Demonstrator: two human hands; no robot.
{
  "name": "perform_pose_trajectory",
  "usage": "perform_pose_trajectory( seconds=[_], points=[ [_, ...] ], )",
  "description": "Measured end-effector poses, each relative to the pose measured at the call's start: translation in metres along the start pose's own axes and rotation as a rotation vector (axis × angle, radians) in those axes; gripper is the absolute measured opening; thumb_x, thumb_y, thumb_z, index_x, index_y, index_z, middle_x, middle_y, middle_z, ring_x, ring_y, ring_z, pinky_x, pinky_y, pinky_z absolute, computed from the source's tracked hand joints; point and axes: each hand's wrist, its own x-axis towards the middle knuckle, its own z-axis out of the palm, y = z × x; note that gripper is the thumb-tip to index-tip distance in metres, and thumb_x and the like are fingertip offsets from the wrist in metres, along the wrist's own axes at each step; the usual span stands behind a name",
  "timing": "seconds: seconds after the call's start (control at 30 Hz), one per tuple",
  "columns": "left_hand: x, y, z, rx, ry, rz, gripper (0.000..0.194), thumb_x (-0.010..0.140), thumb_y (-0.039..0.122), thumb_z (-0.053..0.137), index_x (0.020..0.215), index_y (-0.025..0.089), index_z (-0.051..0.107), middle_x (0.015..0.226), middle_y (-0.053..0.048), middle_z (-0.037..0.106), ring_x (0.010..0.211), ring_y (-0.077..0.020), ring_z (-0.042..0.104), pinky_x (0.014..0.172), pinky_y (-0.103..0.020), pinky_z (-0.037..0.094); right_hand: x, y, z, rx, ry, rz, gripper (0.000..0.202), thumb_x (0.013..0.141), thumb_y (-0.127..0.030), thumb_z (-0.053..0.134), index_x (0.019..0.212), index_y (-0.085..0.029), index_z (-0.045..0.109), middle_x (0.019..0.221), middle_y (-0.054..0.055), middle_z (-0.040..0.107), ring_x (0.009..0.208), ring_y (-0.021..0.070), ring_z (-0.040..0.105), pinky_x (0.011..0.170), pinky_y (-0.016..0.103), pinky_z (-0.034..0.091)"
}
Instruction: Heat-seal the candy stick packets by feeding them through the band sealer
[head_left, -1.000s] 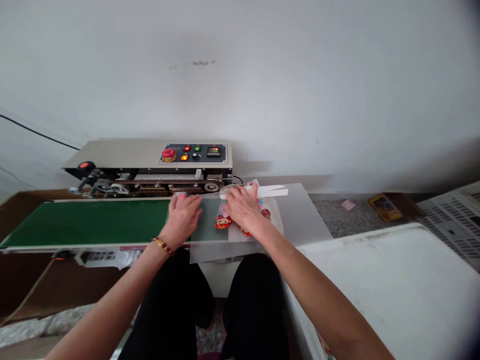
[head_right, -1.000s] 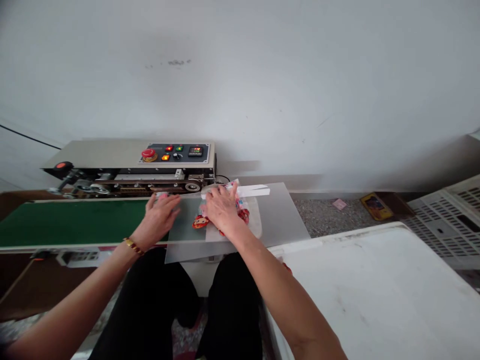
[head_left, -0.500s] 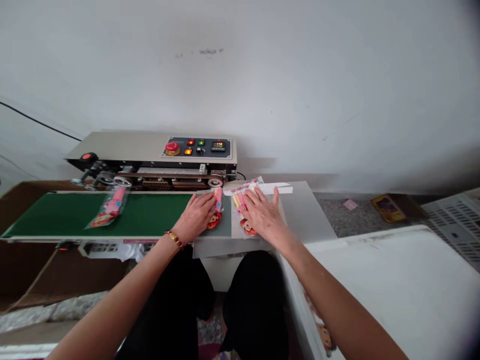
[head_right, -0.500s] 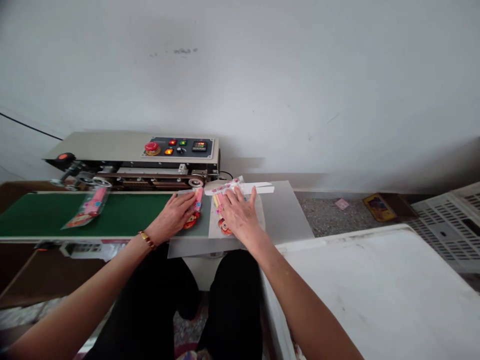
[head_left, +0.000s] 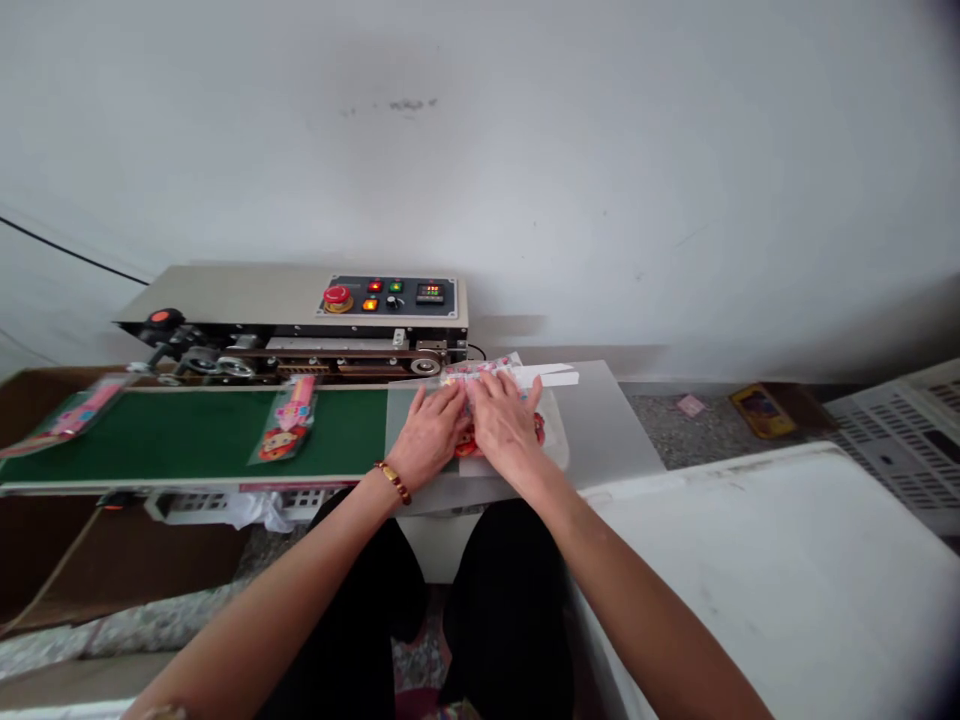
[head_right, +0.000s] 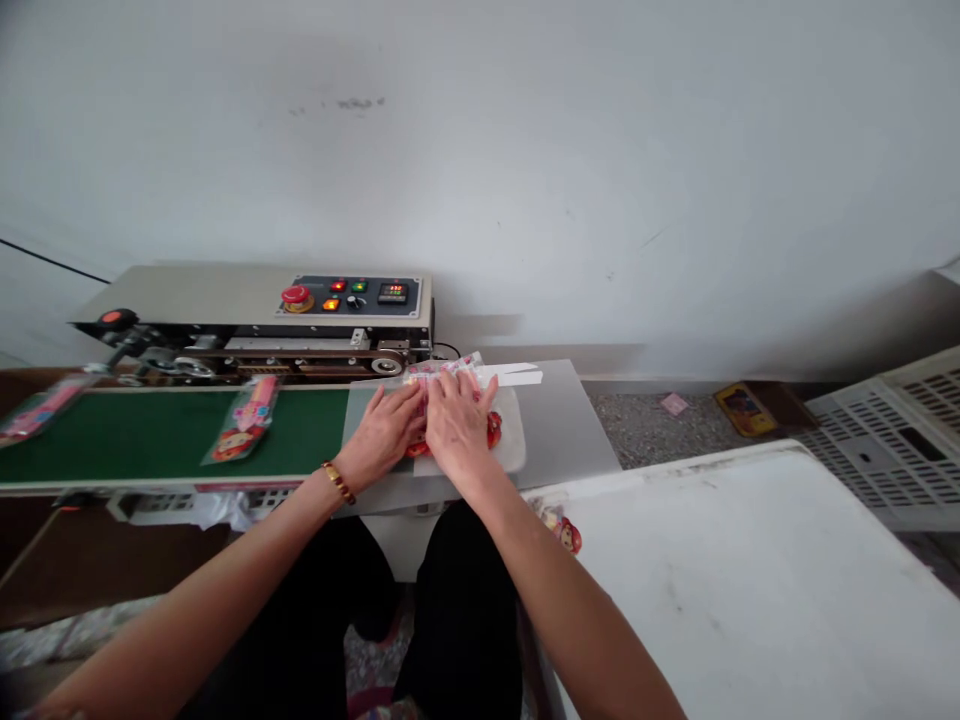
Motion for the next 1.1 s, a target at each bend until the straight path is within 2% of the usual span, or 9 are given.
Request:
perform_pose_trajectory(
  seconds=[0.1,0.23,0.4,0.53,0.67,0.8,0.87,0.97,1.1],
  points=[
    [0.000,-0.008,0.006,0.001,-0.025,0.042,0.044,0.101,0.025,0.042,0.144,0.017,0.052,0.152,-0.016,0.054,0.143,-0.0282,0.048,0.126,-0.059,0.027,-0.009,0.022,-0.002,-0.048,-0.008,-0.067,0.043,0.103,-0.017,0.034,0.139,-0.023,0.056,0.152,0.013,0.054,0.144,0.0333,0.038,0.116,0.079,0.005],
    [-0.009,-0.039,-0.006,-0.032,-0.071,0.100,0.048,0.102,0.029,0.042,0.149,0.018,0.047,0.156,-0.015,0.050,0.145,-0.0272,0.046,0.125,-0.059,0.029,-0.019,0.036,0.000,-0.103,-0.015,-0.125,0.046,0.103,-0.018,0.037,0.147,-0.021,0.050,0.154,0.014,0.051,0.147,0.0336,0.035,0.117,0.078,0.003],
    [-0.029,-0.086,-0.031,-0.045,-0.108,0.091,0.049,0.102,0.034,0.042,0.147,0.017,0.049,0.158,-0.016,0.048,0.145,-0.0268,0.046,0.124,-0.057,0.032,-0.017,0.027,0.003,-0.123,0.002,-0.154,0.044,0.101,-0.015,0.040,0.143,-0.020,0.053,0.150,0.015,0.054,0.147,0.0346,0.033,0.116,0.080,0.004],
    [-0.048,-0.113,-0.049,0.082,-0.048,-0.032,0.041,0.100,0.032,0.044,0.136,0.021,0.060,0.150,-0.015,0.057,0.140,-0.0325,0.053,0.121,-0.069,0.025,-0.010,0.015,0.008,-0.116,0.015,-0.162,0.041,0.101,-0.012,0.039,0.135,-0.019,0.059,0.142,0.015,0.060,0.143,0.0351,0.037,0.116,0.079,0.005],
    [-0.034,-0.082,-0.042,0.104,0.084,-0.056,0.036,0.101,0.030,0.042,0.128,0.020,0.064,0.136,-0.014,0.067,0.132,-0.0292,0.060,0.123,-0.064,0.027,-0.005,0.005,0.009,-0.094,0.009,-0.149,0.037,0.102,-0.015,0.041,0.133,-0.018,0.061,0.144,0.015,0.057,0.143,0.0354,0.037,0.117,0.078,0.006],
    [-0.002,-0.025,-0.014,0.004,0.011,0.091,0.038,0.102,0.025,0.041,0.134,0.019,0.060,0.144,-0.014,0.062,0.137,-0.0243,0.055,0.124,-0.053,0.033,-0.007,0.008,0.005,-0.089,0.007,-0.143,0.036,0.104,-0.018,0.038,0.132,-0.019,0.061,0.146,0.015,0.057,0.143,0.0355,0.038,0.117,0.078,0.005],
    [0.007,-0.012,-0.004,0.001,-0.025,0.091,0.040,0.101,0.026,0.044,0.137,0.017,0.058,0.148,-0.015,0.058,0.141,-0.0264,0.051,0.124,-0.054,0.034,-0.010,0.015,0.003,-0.089,0.023,-0.135,0.039,0.105,-0.018,0.036,0.136,-0.021,0.059,0.147,0.014,0.057,0.143,0.0340,0.038,0.117,0.078,0.004],
    [0.003,-0.019,-0.002,-0.004,-0.049,0.061,0.041,0.102,0.030,0.043,0.138,0.017,0.057,0.151,-0.016,0.055,0.143,-0.0278,0.049,0.124,-0.056,0.033,-0.015,0.026,0.001,-0.083,0.020,-0.125,0.042,0.105,-0.019,0.036,0.144,-0.024,0.052,0.150,0.013,0.054,0.145,0.0323,0.037,0.116,0.079,0.001],
    [-0.019,-0.064,-0.019,-0.035,-0.059,0.037,0.044,0.102,0.037,0.041,0.140,0.020,0.056,0.152,-0.015,0.054,0.141,-0.0275,0.051,0.124,-0.058,0.031,-0.019,0.025,-0.002,-0.062,-0.004,-0.113,0.044,0.103,-0.017,0.039,0.145,-0.024,0.050,0.144,0.013,0.059,0.145,0.0324,0.036,0.116,0.079,-0.002]
  ],
)
